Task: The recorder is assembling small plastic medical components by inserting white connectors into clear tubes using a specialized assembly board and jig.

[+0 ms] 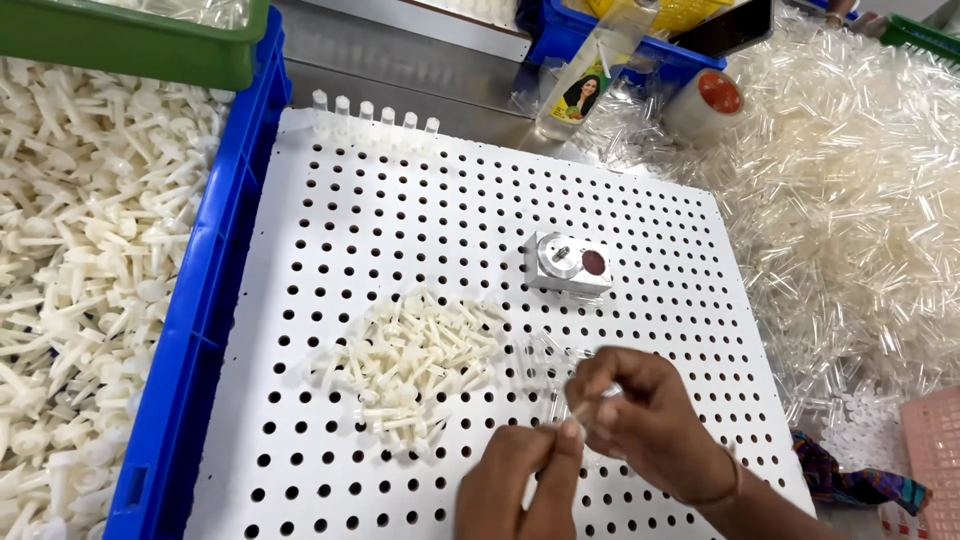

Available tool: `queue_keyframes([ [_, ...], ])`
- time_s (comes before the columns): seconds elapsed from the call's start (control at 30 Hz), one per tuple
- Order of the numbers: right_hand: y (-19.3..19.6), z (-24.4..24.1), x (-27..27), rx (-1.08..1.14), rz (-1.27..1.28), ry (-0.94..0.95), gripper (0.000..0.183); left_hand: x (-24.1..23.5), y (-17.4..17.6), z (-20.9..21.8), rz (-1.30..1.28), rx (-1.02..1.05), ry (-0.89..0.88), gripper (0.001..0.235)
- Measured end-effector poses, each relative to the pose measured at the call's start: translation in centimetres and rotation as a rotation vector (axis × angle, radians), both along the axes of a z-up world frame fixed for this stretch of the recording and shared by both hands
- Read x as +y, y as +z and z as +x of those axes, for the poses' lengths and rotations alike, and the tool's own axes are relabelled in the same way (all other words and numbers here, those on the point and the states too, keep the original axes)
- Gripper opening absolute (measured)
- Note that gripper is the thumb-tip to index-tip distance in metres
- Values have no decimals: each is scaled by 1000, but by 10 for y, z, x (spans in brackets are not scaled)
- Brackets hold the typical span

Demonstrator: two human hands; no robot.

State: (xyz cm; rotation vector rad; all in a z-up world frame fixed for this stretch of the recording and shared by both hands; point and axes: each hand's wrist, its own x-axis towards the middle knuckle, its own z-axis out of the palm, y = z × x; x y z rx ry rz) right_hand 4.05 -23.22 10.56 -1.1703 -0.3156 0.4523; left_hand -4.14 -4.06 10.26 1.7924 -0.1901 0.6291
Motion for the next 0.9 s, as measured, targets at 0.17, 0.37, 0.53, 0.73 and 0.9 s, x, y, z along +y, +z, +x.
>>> queue_keyframes([
  [0.17, 26, 97, 43, -211, -792, -211, 17, 37, 29, 37, -83, 254, -139, 22],
  [0.37, 29, 229, 93, -1026, -1016, -379, 21, 30, -63, 26, 941, -129, 193, 19],
  [0.53, 8, 272, 114, -1277, -1121, -204, 20, 37, -136, 12, 1111, -196, 144, 4],
  [0.73, 17, 287, 126, -1375, -1228, -162, 18, 43, -178, 11, 1128, -348, 117, 8],
  [0.9, 29, 291, 129, -1332, -1301, -137, 30, 34, -132, 17, 1095, -223, 180, 9],
])
